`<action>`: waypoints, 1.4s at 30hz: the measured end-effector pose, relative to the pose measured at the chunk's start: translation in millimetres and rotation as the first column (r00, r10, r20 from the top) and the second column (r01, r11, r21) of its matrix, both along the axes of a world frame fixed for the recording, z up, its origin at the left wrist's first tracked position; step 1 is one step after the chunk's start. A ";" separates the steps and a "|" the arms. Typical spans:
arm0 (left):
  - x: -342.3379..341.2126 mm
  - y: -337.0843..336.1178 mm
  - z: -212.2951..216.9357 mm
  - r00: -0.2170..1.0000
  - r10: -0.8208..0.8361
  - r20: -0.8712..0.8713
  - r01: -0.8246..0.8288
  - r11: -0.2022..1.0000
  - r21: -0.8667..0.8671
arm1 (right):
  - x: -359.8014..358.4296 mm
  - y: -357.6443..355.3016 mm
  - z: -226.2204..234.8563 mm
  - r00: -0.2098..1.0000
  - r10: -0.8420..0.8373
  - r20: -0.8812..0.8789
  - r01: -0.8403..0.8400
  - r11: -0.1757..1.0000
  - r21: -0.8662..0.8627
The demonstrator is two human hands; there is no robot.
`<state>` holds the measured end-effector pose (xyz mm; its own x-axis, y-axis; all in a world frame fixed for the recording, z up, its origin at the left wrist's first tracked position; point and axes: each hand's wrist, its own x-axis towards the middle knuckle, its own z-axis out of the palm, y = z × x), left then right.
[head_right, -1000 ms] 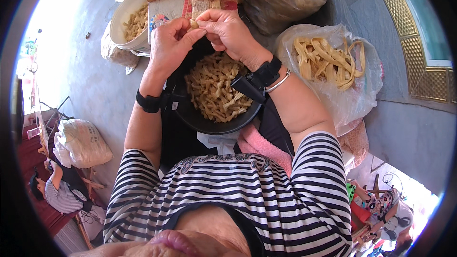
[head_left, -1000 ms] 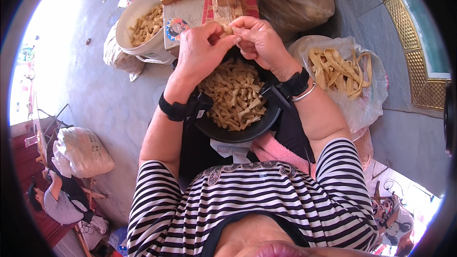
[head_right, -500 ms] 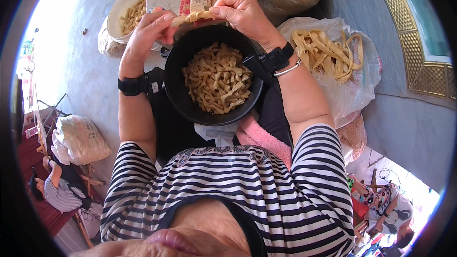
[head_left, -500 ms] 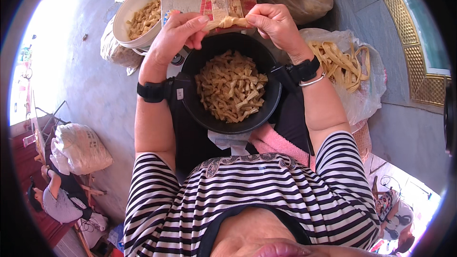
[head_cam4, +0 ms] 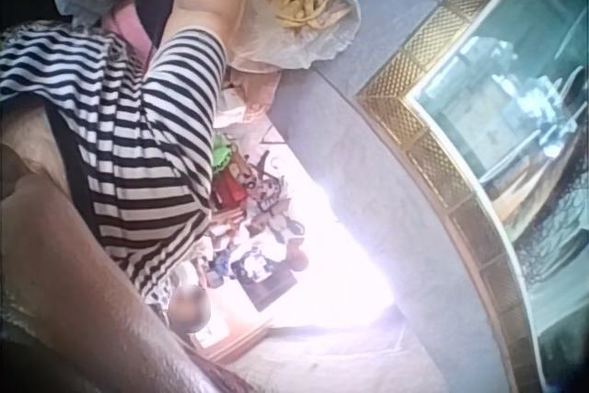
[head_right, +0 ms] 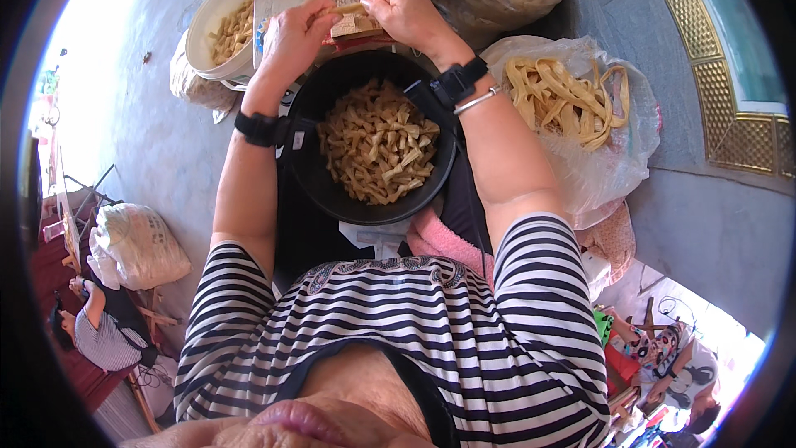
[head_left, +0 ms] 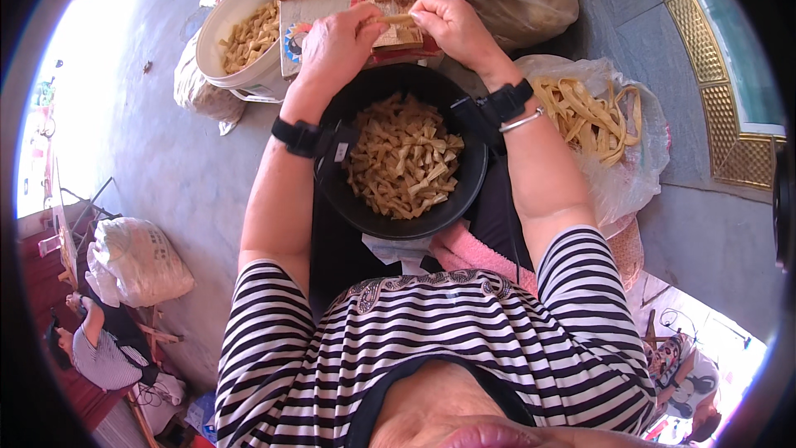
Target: The person is shredding long strips of bamboo shoots using a small wooden tool and by hand, placing the resulting pieces into a black bowl.
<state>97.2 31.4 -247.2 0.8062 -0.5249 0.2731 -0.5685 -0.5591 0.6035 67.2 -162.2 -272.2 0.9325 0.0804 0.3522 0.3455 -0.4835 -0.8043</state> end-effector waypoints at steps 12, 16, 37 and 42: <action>19.7 -3.5 -19.9 0.987 0.162 -0.018 -0.159 0.982 0.105 | 24.3 7.8 -23.9 0.945 -0.321 0.062 0.325 0.900 -0.291; 10.2 12.5 -12.2 0.882 0.073 -0.466 -0.081 0.997 0.003 | 11.8 -3.3 -14.0 0.901 -0.431 0.050 0.429 0.865 -0.260; 90.4 178.7 -36.0 0.840 0.538 -0.074 -0.497 0.816 0.296 | -26.1 38.7 19.8 0.946 0.106 -0.307 0.078 0.844 0.531; 106.3 191.6 -110.8 0.704 0.538 -0.464 -0.498 0.839 0.219 | -28.7 45.0 19.3 0.951 0.119 -0.284 0.020 0.897 0.443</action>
<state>203.5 223.0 -358.1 0.9671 0.0147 -0.2539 0.1842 -0.7288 0.6595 38.5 -117.2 -252.9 0.9970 0.0325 0.0703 0.0719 -0.0492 -0.9962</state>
